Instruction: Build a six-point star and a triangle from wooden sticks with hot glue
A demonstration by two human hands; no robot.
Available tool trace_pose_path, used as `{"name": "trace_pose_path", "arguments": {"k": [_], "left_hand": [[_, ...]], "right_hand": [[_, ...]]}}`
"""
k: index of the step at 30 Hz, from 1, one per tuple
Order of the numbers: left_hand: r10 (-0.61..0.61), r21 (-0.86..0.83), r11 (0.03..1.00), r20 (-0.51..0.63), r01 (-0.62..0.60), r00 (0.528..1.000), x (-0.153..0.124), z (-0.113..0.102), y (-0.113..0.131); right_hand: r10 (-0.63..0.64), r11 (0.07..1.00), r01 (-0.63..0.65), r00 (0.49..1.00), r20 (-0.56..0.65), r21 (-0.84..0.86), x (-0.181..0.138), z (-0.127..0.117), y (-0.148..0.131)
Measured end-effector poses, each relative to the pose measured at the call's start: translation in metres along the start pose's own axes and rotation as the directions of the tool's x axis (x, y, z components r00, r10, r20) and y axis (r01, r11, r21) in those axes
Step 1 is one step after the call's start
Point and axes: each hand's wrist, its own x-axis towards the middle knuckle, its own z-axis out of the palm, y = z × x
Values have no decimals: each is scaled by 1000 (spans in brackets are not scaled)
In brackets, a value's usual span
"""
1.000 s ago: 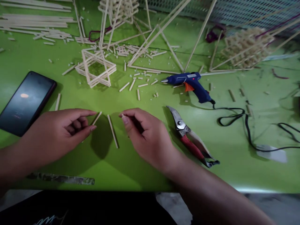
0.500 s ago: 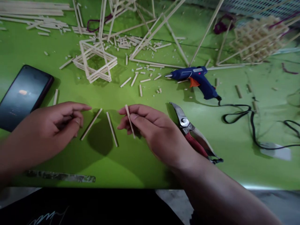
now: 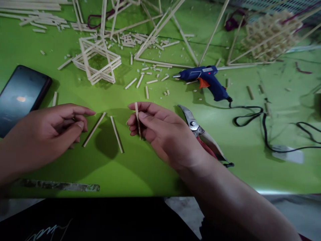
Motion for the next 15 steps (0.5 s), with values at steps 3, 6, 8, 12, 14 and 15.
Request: {"name": "trace_pose_path", "arguments": {"k": [3,6,8,12,14,15], "left_hand": [[1,-10,1000,-5,-1,1000,0,1,2],[9,-18,1000,-12,-9,1000,0,1,3],[17,-24,1000,-15,-18,1000,0,0,2],[26,-36,999,-17,-26,1000,1,0,3],[26,-34,999,-17,-27,1000,1,1,4],[27,-33,999,-16,-27,1000,1,1,4]], "right_hand": [[-10,1000,10,1000,9,3,1,-1,2],[-11,1000,11,1000,18,3,1,-2,3],[-14,1000,14,1000,23,-2,1,-2,3],[-20,1000,21,1000,20,-6,1,-2,2],[-18,1000,18,1000,17,-7,2,-3,1],[-14,1000,14,1000,16,-11,2,-3,1]]}}
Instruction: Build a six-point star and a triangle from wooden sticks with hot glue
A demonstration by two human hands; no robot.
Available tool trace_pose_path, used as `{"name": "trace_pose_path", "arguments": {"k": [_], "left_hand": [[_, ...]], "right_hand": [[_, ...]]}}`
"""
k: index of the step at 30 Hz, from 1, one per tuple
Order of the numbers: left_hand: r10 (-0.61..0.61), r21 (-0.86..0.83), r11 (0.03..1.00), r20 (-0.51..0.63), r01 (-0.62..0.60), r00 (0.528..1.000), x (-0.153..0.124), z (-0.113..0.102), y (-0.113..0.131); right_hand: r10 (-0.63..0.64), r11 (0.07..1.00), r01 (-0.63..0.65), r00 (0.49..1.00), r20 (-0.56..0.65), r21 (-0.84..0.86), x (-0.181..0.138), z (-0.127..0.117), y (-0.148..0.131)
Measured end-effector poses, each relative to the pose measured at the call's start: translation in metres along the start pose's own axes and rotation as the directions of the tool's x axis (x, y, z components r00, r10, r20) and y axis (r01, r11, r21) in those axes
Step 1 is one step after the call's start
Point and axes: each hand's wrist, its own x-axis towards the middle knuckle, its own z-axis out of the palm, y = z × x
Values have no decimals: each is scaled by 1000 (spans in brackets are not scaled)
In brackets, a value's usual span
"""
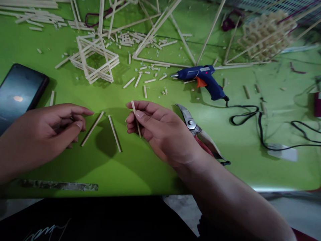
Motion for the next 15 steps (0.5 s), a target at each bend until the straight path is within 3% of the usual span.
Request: {"name": "trace_pose_path", "arguments": {"k": [15], "left_hand": [[-39,55,998,17,38,999,-2,-1,5]], "right_hand": [[17,1000,-17,1000,2,21,-1,3,-2]]}}
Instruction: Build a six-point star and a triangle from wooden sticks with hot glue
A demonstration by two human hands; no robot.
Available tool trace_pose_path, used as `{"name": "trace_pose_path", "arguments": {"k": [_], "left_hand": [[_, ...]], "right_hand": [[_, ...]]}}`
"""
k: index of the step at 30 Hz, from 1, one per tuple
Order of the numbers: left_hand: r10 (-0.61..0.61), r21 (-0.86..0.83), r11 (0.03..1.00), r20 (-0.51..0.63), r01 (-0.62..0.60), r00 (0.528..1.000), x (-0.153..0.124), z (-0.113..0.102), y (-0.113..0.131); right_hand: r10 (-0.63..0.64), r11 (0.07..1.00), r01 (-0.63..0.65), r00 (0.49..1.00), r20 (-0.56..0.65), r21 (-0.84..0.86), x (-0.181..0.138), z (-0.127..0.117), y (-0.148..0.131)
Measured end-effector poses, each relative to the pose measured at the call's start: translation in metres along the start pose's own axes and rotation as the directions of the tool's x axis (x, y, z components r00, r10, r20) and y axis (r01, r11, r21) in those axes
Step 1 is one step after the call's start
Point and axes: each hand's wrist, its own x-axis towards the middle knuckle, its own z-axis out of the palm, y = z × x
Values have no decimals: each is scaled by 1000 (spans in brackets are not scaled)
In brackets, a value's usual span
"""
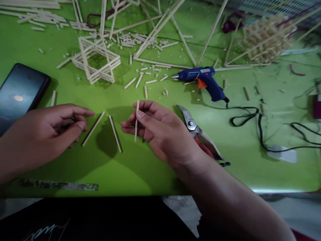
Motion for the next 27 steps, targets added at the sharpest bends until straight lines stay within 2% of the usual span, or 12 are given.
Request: {"name": "trace_pose_path", "arguments": {"k": [5,10,15,18,20,24,27], "left_hand": [[11,16,1000,8,-11,1000,-1,0,-3],[77,-53,996,-21,-78,997,1,2,-7],[85,-82,993,-23,-87,996,2,4,-8],[105,-67,992,-53,-109,993,-2,5,-6],[160,-37,986,-92,-164,983,-5,5,-3],[283,-1,958,-123,-286,951,-11,4,3],[322,-51,943,-96,-328,942,-13,2,6]], "right_hand": [[-53,997,51,998,-27,-62,-3,0,0],[-143,975,131,988,-55,-181,-6,2,-2],[-242,934,207,966,-91,-291,-10,6,-4],[-288,925,248,952,-107,-286,-12,8,-4],[-301,931,267,948,-108,-249,-14,9,-3],[-282,938,280,959,21,-206,-20,10,-2],[-245,925,268,962,118,-268,-24,16,-4]]}}
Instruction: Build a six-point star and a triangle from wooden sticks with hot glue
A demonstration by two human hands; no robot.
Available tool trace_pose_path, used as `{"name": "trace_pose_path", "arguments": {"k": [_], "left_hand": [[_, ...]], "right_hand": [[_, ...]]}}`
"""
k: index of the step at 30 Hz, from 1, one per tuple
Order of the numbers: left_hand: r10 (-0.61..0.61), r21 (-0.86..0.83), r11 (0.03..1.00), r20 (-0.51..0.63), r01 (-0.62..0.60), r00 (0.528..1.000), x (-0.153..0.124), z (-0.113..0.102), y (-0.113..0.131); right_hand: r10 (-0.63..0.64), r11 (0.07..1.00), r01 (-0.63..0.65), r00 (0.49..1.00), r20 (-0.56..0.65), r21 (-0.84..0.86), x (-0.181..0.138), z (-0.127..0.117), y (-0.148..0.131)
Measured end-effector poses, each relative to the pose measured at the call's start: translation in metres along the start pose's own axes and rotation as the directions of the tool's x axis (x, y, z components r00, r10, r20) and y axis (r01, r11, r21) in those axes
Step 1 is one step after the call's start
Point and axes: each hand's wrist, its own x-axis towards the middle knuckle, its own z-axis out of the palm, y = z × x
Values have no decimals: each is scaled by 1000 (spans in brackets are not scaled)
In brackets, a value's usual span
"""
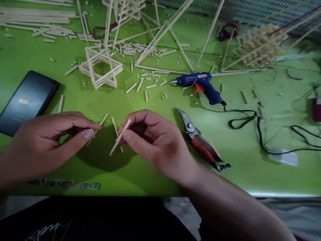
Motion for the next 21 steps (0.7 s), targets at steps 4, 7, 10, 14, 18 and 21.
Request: {"name": "trace_pose_path", "arguments": {"k": [4,7,10,14,18,21], "left_hand": [[-33,-136,990,99,46,995,2,-3,1],[-64,-256,961,162,105,985,3,-2,-2],[-90,-348,925,182,150,979,3,-1,-5],[-83,-457,877,163,150,983,5,1,-6],[-106,-496,851,161,173,981,7,1,-6],[-129,-524,835,108,167,986,9,-1,-10]], "right_hand": [[-13,995,15,1000,24,-98,3,14,-5],[-74,993,78,996,48,-92,9,22,-4],[-98,989,103,994,45,-110,14,27,-2],[-126,978,128,992,21,-164,18,33,0],[-204,947,200,979,11,-251,25,32,-2],[-346,827,321,938,32,-462,36,19,-4]]}}
